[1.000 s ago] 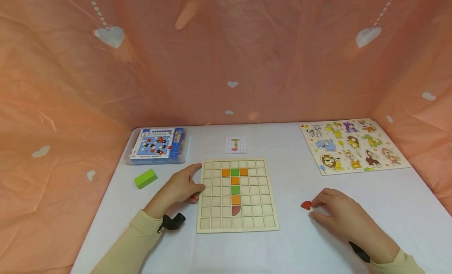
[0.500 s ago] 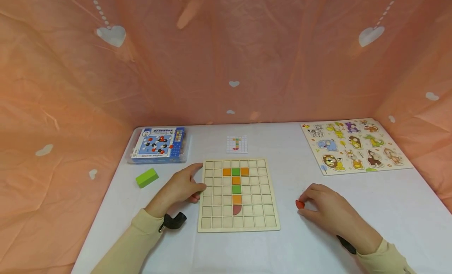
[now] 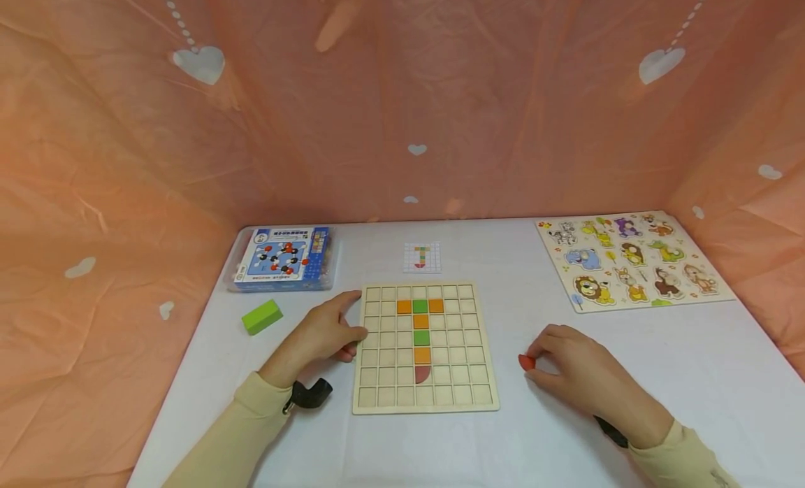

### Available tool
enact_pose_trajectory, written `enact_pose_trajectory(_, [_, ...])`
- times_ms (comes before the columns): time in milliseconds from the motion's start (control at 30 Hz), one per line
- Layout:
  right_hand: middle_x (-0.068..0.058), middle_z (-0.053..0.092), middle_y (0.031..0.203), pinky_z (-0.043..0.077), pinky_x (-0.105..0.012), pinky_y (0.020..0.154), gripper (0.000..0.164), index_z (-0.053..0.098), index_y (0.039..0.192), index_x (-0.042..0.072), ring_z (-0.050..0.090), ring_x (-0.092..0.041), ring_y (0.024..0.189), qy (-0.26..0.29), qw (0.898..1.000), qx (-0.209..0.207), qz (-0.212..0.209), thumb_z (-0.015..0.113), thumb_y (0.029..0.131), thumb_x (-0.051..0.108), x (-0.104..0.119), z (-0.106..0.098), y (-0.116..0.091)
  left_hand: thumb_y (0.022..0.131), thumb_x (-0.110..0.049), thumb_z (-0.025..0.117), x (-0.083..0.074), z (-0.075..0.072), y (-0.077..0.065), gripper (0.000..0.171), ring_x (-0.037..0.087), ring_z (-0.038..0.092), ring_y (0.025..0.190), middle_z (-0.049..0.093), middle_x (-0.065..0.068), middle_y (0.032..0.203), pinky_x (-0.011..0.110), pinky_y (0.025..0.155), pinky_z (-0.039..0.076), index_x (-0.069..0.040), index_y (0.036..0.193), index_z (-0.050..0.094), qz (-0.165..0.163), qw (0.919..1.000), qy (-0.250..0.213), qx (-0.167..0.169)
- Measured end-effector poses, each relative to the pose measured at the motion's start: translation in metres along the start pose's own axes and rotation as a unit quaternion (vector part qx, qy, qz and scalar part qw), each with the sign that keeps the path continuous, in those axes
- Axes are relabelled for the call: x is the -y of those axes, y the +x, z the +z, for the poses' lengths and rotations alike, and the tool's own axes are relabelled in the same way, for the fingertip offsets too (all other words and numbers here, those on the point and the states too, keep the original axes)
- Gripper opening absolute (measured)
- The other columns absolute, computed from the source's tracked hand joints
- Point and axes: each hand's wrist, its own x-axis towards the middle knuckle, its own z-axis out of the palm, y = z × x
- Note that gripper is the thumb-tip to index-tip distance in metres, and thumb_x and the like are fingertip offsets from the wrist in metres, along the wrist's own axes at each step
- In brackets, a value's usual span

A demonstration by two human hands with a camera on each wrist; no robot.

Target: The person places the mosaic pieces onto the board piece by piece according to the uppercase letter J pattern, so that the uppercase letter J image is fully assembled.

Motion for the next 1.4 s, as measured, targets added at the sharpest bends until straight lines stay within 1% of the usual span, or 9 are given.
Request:
enact_pose_trajectory(233, [0.016, 0.065, 0.092, 0.059, -0.033, 0.082, 0.010, 0.076, 0.088, 0.028, 0.060, -0.005, 0.091, 0.002, 0.999, -0.006, -0.044, 0.085, 0.090, 0.027, 0.034, 0.007, 0.028, 0.097, -0.014, 0.078, 0.000, 0.001, 0.000, 0.083, 0.016, 0.068, 0.058, 0.068, 0.011, 0.076, 0.027, 0.058, 0.062, -0.017, 0.169, 0.036, 0.002, 1.0000, 0.003, 0.000])
enact_pose_trajectory(367, [0.012, 0.064, 0.089, 0.058, -0.029, 0.077, 0.011, 0.076, 0.085, 0.024, 0.058, -0.005, 0.088, 0.016, 0.997, -0.008, -0.078, 0.084, 0.092, 0.027, 0.061, 0.015, 0.046, 0.097, -0.014, 0.077, 0.000, 0.001, 0.000, 0.083, 0.016, 0.068, 0.057, 0.068, 0.011, 0.074, 0.027, 0.058, 0.062, -0.016, 0.169, 0.036, 0.006, 1.0000, 0.003, 0.002])
enact_pose_trajectory(467, [0.011, 0.063, 0.087, 0.056, -0.026, 0.073, 0.013, 0.077, 0.083, 0.022, 0.056, -0.005, 0.084, 0.028, 0.993, -0.010, -0.111, 0.083, 0.093, 0.027, 0.079, 0.022, 0.057, 0.097, -0.014, 0.077, 0.000, 0.001, 0.001, 0.083, 0.016, 0.068, 0.057, 0.068, 0.011, 0.074, 0.028, 0.058, 0.062, -0.016, 0.169, 0.036, 0.008, 1.0000, 0.001, 0.003])
enact_pose_trajectory(600, [0.010, 0.063, 0.085, 0.053, -0.022, 0.070, 0.013, 0.078, 0.081, 0.021, 0.055, -0.005, 0.082, 0.045, 0.988, -0.006, -0.145, 0.084, 0.092, 0.025, 0.101, 0.029, 0.067, 0.097, -0.013, 0.077, 0.000, 0.002, 0.003, 0.083, 0.016, 0.068, 0.057, 0.068, 0.011, 0.073, 0.029, 0.059, 0.063, -0.017, 0.169, 0.035, 0.009, 1.0000, -0.001, 0.003])
enact_pose_trajectory(733, [0.011, 0.059, 0.081, 0.048, -0.020, 0.067, 0.016, 0.075, 0.079, 0.021, 0.051, -0.005, 0.080, 0.058, 0.986, 0.006, -0.158, 0.083, 0.093, 0.025, 0.118, 0.034, 0.072, 0.098, -0.013, 0.077, 0.000, 0.002, 0.003, 0.083, 0.016, 0.068, 0.057, 0.069, 0.011, 0.072, 0.029, 0.058, 0.062, -0.017, 0.169, 0.035, 0.011, 0.9999, 0.003, 0.001])
enact_pose_trajectory(833, [0.010, 0.056, 0.078, 0.043, -0.019, 0.064, 0.019, 0.073, 0.077, 0.021, 0.048, -0.005, 0.078, 0.060, 0.984, 0.008, -0.169, 0.081, 0.094, 0.025, 0.126, 0.038, 0.074, 0.097, -0.013, 0.077, 0.000, 0.001, 0.002, 0.083, 0.016, 0.068, 0.056, 0.069, 0.010, 0.071, 0.029, 0.058, 0.062, -0.016, 0.169, 0.035, 0.011, 0.9999, 0.006, 0.000])
enact_pose_trajectory(967, [0.011, 0.053, 0.077, 0.039, -0.018, 0.063, 0.018, 0.072, 0.078, 0.021, 0.047, -0.005, 0.077, 0.056, 0.982, 0.007, -0.179, 0.080, 0.094, 0.023, 0.130, 0.044, 0.076, 0.097, -0.012, 0.077, 0.001, 0.001, 0.002, 0.083, 0.016, 0.068, 0.056, 0.069, 0.010, 0.070, 0.029, 0.058, 0.062, -0.016, 0.169, 0.036, 0.009, 1.0000, 0.003, -0.001])
enact_pose_trajectory(1200, [0.013, 0.053, 0.078, 0.041, -0.017, 0.065, 0.015, 0.074, 0.079, 0.021, 0.047, -0.004, 0.077, 0.046, 0.981, 0.012, -0.189, 0.081, 0.092, 0.022, 0.130, 0.050, 0.077, 0.096, -0.012, 0.077, 0.002, 0.001, 0.004, 0.084, 0.014, 0.068, 0.056, 0.069, 0.009, 0.069, 0.028, 0.057, 0.061, -0.018, 0.169, 0.036, 0.011, 0.9999, 0.000, -0.002])
enact_pose_trajectory(1400, [0.014, 0.051, 0.077, 0.041, -0.016, 0.065, 0.014, 0.076, 0.080, 0.022, 0.045, -0.004, 0.076, 0.036, 0.981, 0.020, -0.192, 0.080, 0.094, 0.022, 0.132, 0.053, 0.076, 0.096, -0.012, 0.076, 0.003, 0.001, 0.005, 0.084, 0.015, 0.067, 0.056, 0.069, 0.009, 0.069, 0.029, 0.057, 0.061, -0.017, 0.169, 0.035, 0.009, 1.0000, 0.002, -0.002])
